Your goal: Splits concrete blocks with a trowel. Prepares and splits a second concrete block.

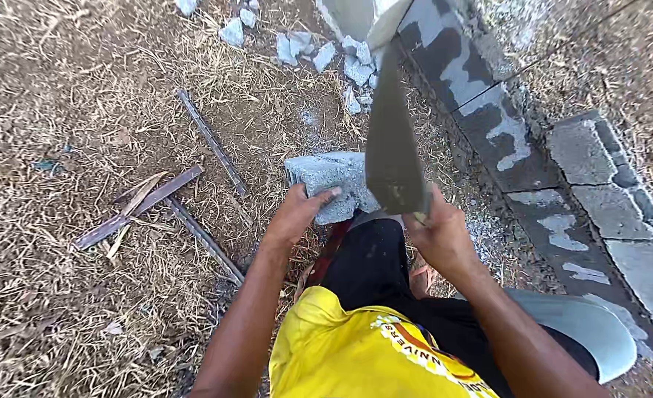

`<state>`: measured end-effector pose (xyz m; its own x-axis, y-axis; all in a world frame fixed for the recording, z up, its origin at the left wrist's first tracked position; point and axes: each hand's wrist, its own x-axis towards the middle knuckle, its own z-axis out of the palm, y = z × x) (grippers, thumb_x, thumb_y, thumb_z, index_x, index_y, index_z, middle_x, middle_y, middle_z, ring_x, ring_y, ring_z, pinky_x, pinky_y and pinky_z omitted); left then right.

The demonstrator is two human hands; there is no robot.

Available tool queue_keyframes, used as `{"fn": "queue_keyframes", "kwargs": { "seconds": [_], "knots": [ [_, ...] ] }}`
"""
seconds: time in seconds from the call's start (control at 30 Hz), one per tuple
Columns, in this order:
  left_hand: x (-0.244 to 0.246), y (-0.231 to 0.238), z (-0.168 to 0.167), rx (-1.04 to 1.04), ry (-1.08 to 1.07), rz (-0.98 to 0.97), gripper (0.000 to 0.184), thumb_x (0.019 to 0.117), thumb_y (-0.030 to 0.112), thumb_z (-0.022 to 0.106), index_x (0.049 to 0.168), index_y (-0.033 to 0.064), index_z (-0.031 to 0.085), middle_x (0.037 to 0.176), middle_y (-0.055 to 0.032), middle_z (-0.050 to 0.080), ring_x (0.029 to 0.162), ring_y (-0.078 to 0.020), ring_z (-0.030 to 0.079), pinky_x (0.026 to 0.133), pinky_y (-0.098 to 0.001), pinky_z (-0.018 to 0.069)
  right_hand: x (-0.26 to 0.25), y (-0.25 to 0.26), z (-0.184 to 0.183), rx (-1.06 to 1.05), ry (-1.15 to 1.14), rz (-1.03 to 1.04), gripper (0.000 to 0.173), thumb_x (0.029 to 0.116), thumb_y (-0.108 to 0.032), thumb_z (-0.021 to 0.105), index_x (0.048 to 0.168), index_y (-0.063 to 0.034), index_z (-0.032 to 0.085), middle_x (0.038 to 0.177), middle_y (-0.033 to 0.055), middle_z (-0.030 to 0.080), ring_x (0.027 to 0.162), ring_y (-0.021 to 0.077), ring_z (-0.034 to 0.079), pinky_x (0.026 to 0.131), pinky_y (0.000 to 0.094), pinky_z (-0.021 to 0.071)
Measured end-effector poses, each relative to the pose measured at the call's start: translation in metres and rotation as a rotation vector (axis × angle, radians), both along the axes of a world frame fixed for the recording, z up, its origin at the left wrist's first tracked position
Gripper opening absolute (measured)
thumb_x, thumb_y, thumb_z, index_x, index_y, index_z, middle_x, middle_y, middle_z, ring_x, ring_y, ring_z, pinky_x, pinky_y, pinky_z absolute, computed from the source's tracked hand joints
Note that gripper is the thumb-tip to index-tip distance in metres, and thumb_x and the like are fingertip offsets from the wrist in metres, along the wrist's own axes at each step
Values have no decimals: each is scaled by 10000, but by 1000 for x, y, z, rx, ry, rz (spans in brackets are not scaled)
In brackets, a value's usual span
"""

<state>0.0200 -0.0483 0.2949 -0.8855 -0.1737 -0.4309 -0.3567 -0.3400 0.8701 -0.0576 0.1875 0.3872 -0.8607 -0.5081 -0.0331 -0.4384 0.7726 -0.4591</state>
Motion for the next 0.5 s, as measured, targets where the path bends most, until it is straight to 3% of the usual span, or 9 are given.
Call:
{"fn": "queue_keyframes", "kwargs": {
  "seconds": [0.07,0.13,0.17,0.2,0.27,0.3,0.37,0.43,0.5],
  "knots": [
    [-3,-2,4,19,-2,-3,263,997,237,677,1210,83,656,1034,-43,750,879,-143,731,802,-352,625,3,0,15,-175,93,-18,296,958,-221,659,1166,-17,611,787,40,663,663,90,639,600,312,562],
    [-10,-4,7,27,-11,13,271,1001,225,669,1220,66,652,1045,-56,752,901,-154,734,832,-367,624,7,0,17,-275,123,-12,372,944,-188,682,1230,31,595,878,71,710,787,84,701,722,303,612],
    [-15,-5,10,27,-26,29,276,1000,219,670,1218,51,647,1039,-59,753,907,-159,736,839,-371,626,7,-1,9,-240,115,-8,378,933,-174,684,1220,53,592,867,91,714,779,117,712,724,329,619],
    [-18,-6,11,28,-41,40,284,999,218,672,1220,42,641,1036,-61,752,908,-160,737,841,-371,627,6,-3,-1,-131,72,-8,375,924,-159,678,1209,67,586,818,122,701,719,192,708,673,397,607],
    [-21,-7,13,34,-56,46,284,1002,223,666,1214,36,635,1026,-64,747,900,-159,733,834,-368,622,-4,-11,-12,144,-141,-11,356,967,-135,659,1260,36,552,802,197,675,724,378,697,673,574,564],
    [-23,-7,13,40,-55,48,277,1003,222,665,1206,34,638,1021,-65,748,895,-159,733,829,-365,623,-10,-13,-12,194,-188,-16,352,976,-146,651,1275,8,549,790,190,664,719,387,685,668,587,551],
    [-26,-10,15,44,-54,60,260,1003,220,665,1190,39,651,1010,-61,751,886,-154,734,826,-359,623,-17,-14,2,113,-143,-24,353,966,-162,645,1276,-13,571,737,146,646,645,324,656,605,542,541],
    [-26,-10,15,43,-55,61,251,1005,225,663,1187,52,656,1000,-46,752,878,-142,732,822,-351,623,-14,-12,19,-47,-23,-55,320,958,-191,639,1231,-36,581,707,59,615,581,183,609,537,414,522],
    [-26,-9,15,27,-54,63,252,1008,224,655,1198,60,645,1005,-38,749,880,-135,731,824,-349,625,-11,-12,28,-214,83,-69,333,936,-191,663,1226,-47,585,770,11,645,636,80,626,567,318,541]
  ]
}}
